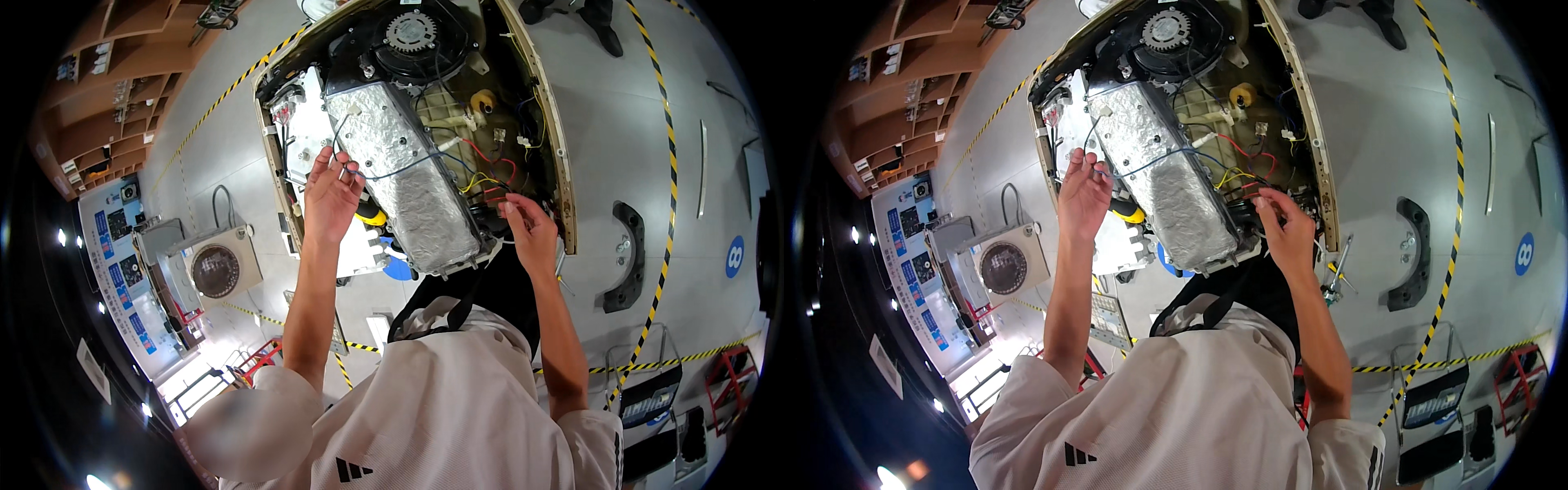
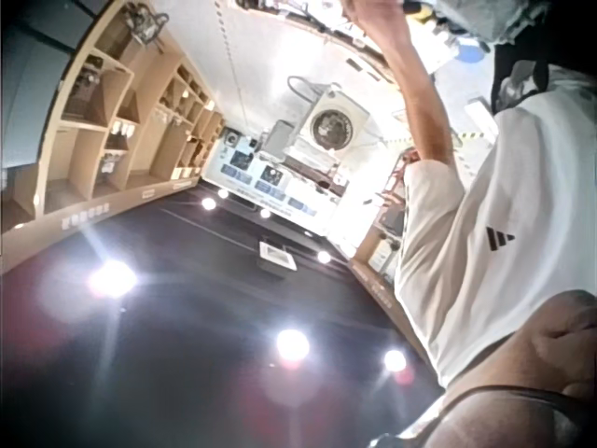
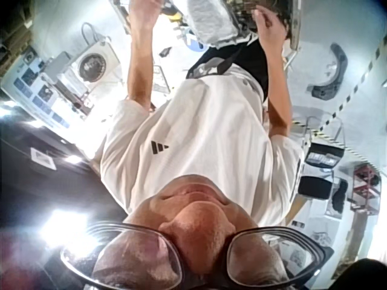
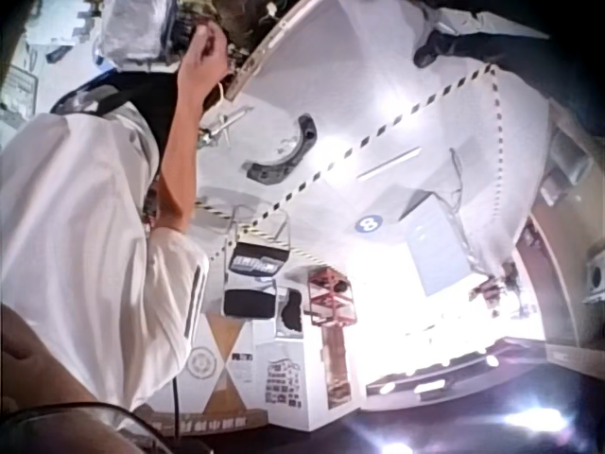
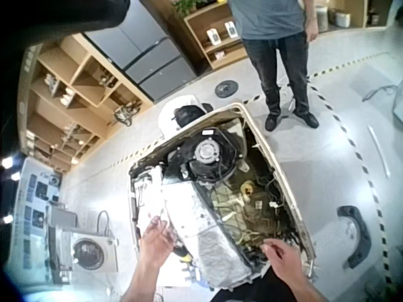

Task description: The person disassembles internal components of a washing machine by unscrewing a metal bracket and disconnecting electrical wiring connectors by hand.

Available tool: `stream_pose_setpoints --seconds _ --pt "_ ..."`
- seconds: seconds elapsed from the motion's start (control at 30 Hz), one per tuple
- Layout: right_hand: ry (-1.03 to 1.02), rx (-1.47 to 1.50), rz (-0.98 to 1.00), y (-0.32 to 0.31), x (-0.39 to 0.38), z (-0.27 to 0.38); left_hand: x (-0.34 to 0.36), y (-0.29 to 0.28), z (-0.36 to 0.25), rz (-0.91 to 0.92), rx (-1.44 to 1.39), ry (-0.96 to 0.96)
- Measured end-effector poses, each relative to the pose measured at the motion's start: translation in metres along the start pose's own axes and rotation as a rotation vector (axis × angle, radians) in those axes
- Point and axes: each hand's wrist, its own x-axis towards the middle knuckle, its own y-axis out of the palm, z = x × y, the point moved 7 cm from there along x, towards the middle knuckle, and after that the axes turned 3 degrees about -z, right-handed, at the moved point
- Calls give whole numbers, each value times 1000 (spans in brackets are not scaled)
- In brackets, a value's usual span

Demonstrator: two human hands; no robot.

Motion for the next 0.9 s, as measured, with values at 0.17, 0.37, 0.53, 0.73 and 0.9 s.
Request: stream_pose_setpoints --seconds 0.17,0.37,0.53,0.73,0.9 --pt "-72 47 -26 5 15 12 -10 9 12 4 -46 -89" --pt "-67 45 7 10 23 22 -19 7 20 27 -31 -130" --pt "-47 72 13 6 26 10 -26 8 24 73 58 -151" --pt "-14 137 32 2 16 -3 -25 0 3 23 36 -56" --pt "38 146 50 4 7 -11 -30 19 -18 92 27 25"
